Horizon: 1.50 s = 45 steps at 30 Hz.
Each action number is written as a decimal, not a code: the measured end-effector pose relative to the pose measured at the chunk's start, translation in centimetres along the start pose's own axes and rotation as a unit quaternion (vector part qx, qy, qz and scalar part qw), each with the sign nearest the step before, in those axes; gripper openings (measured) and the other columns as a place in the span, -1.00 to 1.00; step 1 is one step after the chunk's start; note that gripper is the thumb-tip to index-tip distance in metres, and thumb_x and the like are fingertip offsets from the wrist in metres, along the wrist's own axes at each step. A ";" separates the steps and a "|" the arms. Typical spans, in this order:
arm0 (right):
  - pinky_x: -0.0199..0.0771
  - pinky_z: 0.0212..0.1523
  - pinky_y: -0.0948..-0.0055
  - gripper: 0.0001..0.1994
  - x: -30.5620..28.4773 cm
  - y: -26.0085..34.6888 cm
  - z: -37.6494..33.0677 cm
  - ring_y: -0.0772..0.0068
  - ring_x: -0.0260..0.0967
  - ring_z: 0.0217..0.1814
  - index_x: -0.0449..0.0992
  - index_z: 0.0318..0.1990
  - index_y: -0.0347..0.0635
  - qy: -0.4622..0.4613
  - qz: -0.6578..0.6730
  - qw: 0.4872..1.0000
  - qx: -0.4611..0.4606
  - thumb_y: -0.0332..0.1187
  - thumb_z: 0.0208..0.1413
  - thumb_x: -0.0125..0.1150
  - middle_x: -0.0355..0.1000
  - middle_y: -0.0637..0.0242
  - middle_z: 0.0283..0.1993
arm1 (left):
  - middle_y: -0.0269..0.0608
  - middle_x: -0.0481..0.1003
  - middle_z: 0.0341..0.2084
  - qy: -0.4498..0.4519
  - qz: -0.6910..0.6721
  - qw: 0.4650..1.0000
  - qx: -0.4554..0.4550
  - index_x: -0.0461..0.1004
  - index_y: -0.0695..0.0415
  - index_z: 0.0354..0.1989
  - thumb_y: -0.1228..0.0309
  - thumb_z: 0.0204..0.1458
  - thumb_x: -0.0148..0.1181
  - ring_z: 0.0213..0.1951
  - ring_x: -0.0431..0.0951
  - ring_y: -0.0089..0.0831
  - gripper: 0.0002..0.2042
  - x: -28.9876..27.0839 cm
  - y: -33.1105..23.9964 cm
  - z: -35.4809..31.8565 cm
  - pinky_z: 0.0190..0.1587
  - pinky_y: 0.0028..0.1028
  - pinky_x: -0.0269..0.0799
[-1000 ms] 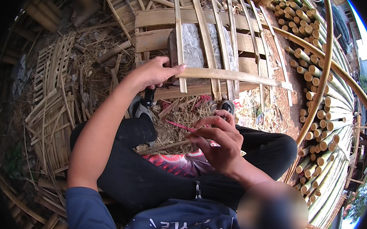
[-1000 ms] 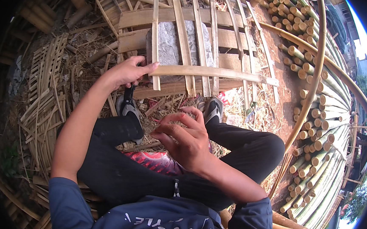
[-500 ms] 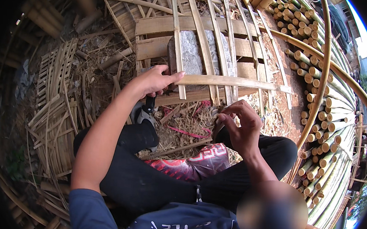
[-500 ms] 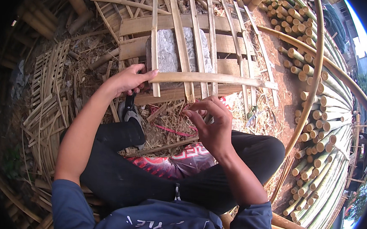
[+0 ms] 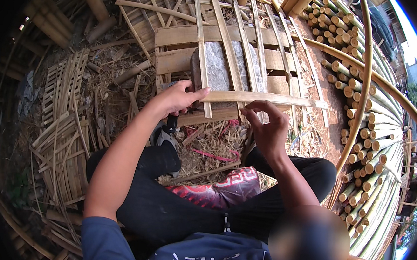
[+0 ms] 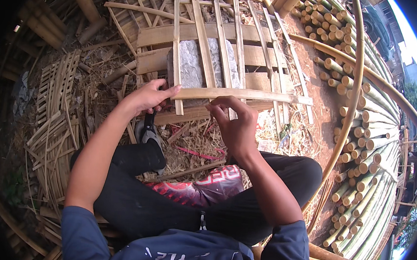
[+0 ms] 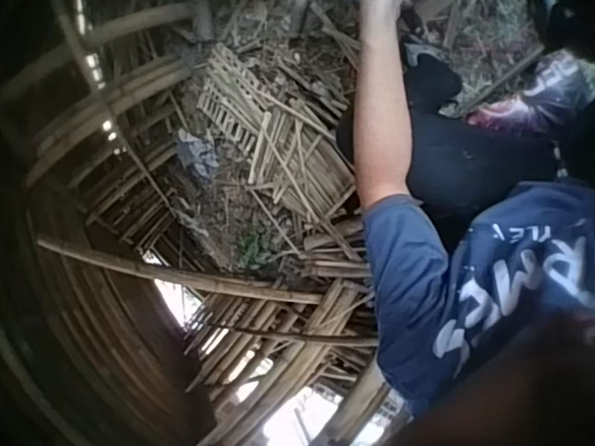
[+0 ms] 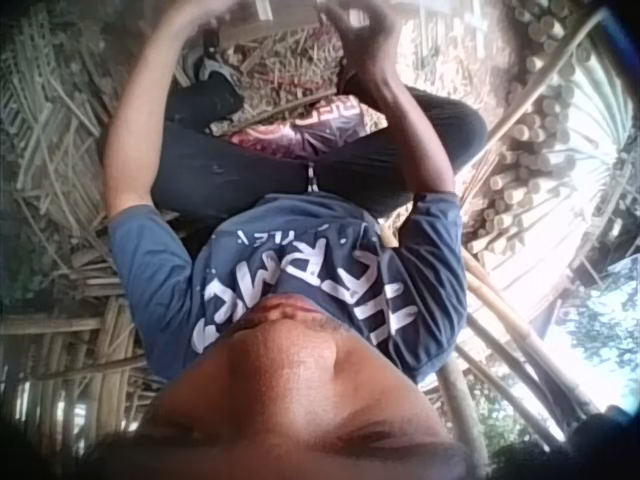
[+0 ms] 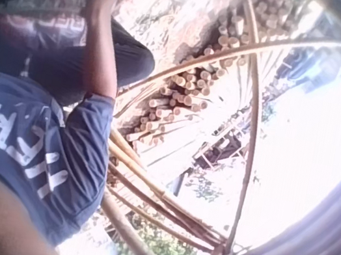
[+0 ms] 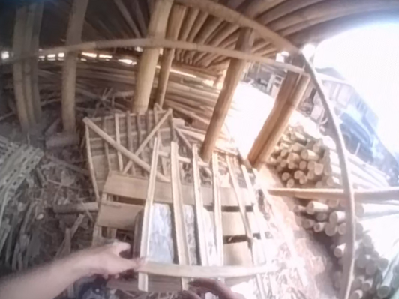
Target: The person weaves bamboo slats into a lattice structure by hand, using a small hammer to adjust the position of the horizontal slats against a stone weight.
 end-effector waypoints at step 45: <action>0.51 0.14 0.14 -0.73 -19.9 -27.4 9.7 0.37 0.50 0.12 0.44 0.04 -0.14 0.127 0.292 0.856 0.408 -0.30 0.25 0.23 0.54 0.34 0.03 | 0.06 0.57 -0.22 0.053 -0.258 0.964 -0.039 0.18 0.17 0.14 -0.11 0.16 0.17 -0.25 0.69 -0.12 -0.36 2.0 1.5 -0.5 -0.18 -0.17 0.64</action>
Point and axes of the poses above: each hand's wrist, its own z-axis towards the middle knuckle, its own x-axis out of the palm, y = z × x, the point moved 5 cm from there along z, towards the middle knuckle
